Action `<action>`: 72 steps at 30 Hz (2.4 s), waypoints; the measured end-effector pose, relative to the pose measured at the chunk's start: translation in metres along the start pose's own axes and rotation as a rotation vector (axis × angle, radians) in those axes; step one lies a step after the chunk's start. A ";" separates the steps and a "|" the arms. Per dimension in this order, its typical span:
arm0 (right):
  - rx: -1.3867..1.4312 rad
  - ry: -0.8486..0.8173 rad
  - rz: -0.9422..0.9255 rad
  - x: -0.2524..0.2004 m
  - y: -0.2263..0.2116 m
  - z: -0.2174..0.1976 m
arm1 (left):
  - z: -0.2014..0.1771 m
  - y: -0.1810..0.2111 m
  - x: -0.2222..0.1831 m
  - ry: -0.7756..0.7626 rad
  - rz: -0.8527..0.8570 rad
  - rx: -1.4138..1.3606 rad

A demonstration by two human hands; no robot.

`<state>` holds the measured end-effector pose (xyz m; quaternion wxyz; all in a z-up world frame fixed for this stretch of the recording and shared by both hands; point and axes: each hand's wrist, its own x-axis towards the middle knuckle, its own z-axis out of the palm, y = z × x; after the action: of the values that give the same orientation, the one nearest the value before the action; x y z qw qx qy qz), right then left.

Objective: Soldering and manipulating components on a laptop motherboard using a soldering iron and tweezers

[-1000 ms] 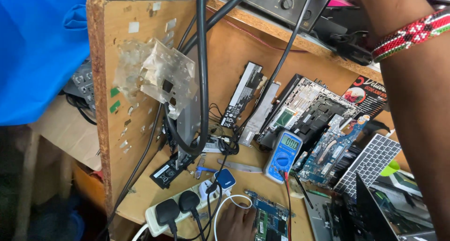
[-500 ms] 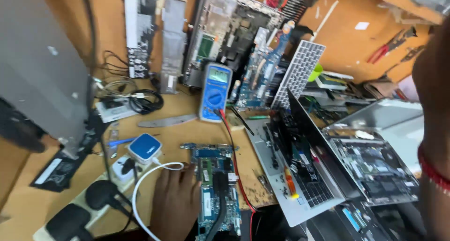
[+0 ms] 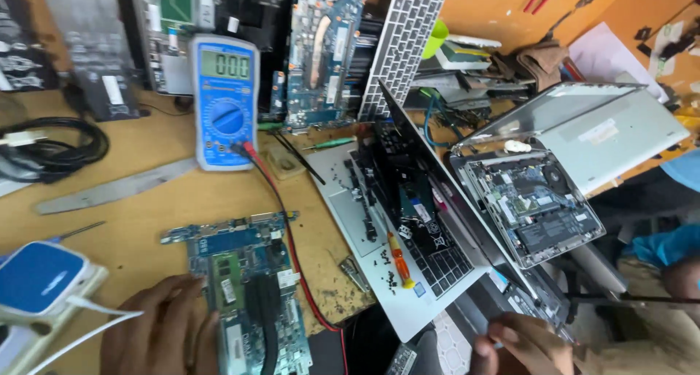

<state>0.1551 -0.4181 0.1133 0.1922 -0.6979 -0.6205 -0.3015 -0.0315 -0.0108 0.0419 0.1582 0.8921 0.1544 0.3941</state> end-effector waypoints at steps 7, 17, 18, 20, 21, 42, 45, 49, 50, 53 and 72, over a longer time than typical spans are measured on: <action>-0.066 0.436 0.861 0.042 -0.049 0.074 | 0.054 -0.093 -0.059 -0.402 -0.176 0.098; -0.093 0.424 0.932 0.054 -0.042 0.091 | 0.097 -0.195 -0.110 -1.080 -0.691 -0.029; -0.086 0.424 0.932 0.058 -0.042 0.089 | 0.087 -0.171 -0.106 -1.078 -0.696 -0.024; -0.167 0.294 0.906 0.069 -0.042 0.085 | 0.068 -0.121 -0.099 -0.399 -0.049 0.188; -0.153 0.297 0.900 0.069 -0.039 0.084 | 0.066 -0.113 -0.090 -0.393 -0.056 0.201; -0.012 -0.038 0.614 0.119 -0.038 0.084 | -0.006 0.029 0.020 -0.066 -0.056 0.004; 0.104 -0.041 0.491 0.140 -0.026 0.083 | -0.012 0.033 0.025 -0.099 0.009 0.041; 0.181 -0.200 0.452 0.177 -0.010 0.108 | -0.013 0.030 0.022 -0.050 -0.015 -0.014; 0.220 -0.289 0.505 0.190 -0.008 0.117 | -0.013 0.025 0.020 -0.071 0.029 -0.014; 0.055 -0.381 0.455 0.207 0.009 0.148 | -0.018 0.032 0.020 -0.103 -0.041 -0.003; -0.098 -0.447 0.565 0.226 0.049 0.207 | -0.022 0.030 0.013 -0.115 -0.137 -0.038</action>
<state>0.2517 -0.1237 0.1135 0.0938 -0.8989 -0.4146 -0.1059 -0.0354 -0.0295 0.0767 0.2101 0.8975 0.1981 0.3333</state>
